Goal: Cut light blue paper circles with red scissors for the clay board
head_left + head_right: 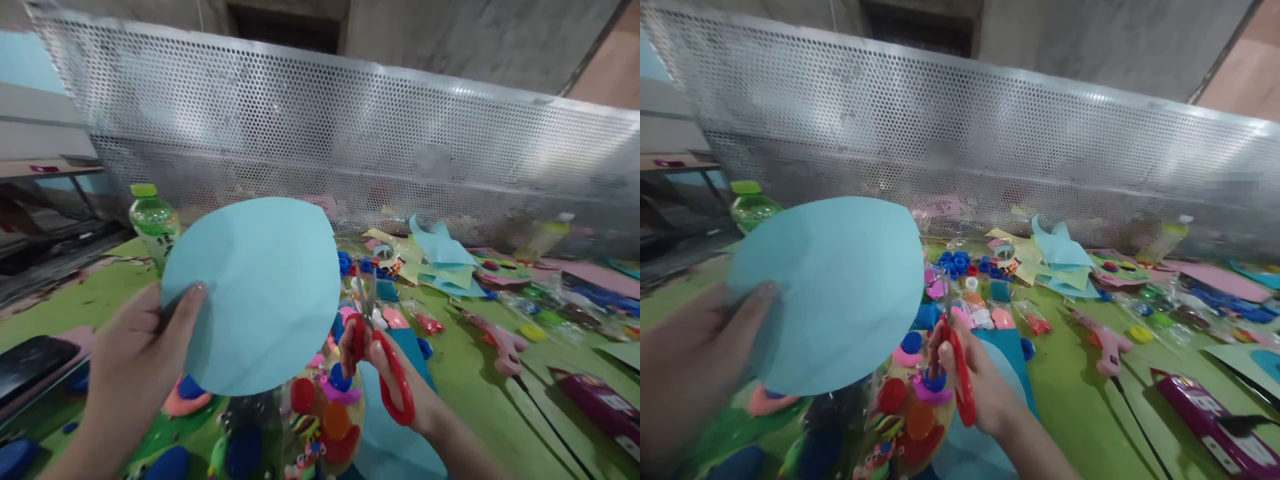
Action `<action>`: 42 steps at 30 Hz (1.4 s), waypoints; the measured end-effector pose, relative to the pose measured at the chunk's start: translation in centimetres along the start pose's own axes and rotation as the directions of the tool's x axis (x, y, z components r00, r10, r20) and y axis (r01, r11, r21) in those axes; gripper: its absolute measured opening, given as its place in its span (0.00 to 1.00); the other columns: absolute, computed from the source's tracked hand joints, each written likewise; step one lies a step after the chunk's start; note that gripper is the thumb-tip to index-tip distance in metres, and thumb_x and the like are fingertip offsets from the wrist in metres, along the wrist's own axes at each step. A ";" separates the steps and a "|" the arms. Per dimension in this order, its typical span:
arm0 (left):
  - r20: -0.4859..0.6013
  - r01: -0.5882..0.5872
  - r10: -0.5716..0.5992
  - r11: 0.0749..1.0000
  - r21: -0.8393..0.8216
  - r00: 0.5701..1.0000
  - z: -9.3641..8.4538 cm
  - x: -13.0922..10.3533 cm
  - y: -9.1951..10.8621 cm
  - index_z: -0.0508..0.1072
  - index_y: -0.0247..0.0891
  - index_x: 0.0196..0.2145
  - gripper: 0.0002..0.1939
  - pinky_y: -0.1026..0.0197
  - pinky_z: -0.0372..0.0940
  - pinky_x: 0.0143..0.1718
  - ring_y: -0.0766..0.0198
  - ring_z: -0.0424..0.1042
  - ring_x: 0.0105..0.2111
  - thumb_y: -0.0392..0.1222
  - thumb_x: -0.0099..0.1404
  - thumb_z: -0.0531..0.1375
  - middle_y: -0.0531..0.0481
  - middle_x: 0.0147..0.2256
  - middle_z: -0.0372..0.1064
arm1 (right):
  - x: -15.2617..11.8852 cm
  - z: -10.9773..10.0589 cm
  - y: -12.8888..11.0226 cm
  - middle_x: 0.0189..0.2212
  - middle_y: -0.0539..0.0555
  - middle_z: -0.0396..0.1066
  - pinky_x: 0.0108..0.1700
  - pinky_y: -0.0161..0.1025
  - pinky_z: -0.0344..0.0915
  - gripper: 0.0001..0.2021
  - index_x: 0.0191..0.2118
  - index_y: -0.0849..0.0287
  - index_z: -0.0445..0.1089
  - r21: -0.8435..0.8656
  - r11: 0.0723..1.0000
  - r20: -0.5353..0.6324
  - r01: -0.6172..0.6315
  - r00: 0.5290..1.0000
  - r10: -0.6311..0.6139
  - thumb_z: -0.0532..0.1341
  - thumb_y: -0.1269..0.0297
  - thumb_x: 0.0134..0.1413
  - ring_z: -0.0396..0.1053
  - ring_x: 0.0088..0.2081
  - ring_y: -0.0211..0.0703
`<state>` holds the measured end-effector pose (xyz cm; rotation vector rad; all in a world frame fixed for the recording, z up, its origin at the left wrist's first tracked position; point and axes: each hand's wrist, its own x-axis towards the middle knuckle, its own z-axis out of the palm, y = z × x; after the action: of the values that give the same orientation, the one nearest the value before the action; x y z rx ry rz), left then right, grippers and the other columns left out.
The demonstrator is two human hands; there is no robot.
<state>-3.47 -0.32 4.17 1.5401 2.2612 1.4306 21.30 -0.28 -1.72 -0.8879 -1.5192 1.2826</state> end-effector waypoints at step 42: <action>0.132 -0.037 0.036 0.999 0.002 0.991 0.9 -1.0 0.4 0.65 0.41 0.22 0.17 0.65 0.48 0.18 0.64 0.58 0.18 0.56 0.54 0.50 0.55 0.15 0.60 | 0.5 -0.2 -0.9 0.15 0.47 0.55 0.21 0.36 0.52 0.20 0.25 0.57 0.62 -0.054 0.997 0.028 -0.048 0.998 0.050 0.50 0.47 0.57 0.55 0.18 0.36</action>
<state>-2.21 -0.46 3.56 1.6331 2.1734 1.2912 21.37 0.06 -0.77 -0.9495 -1.5698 1.3010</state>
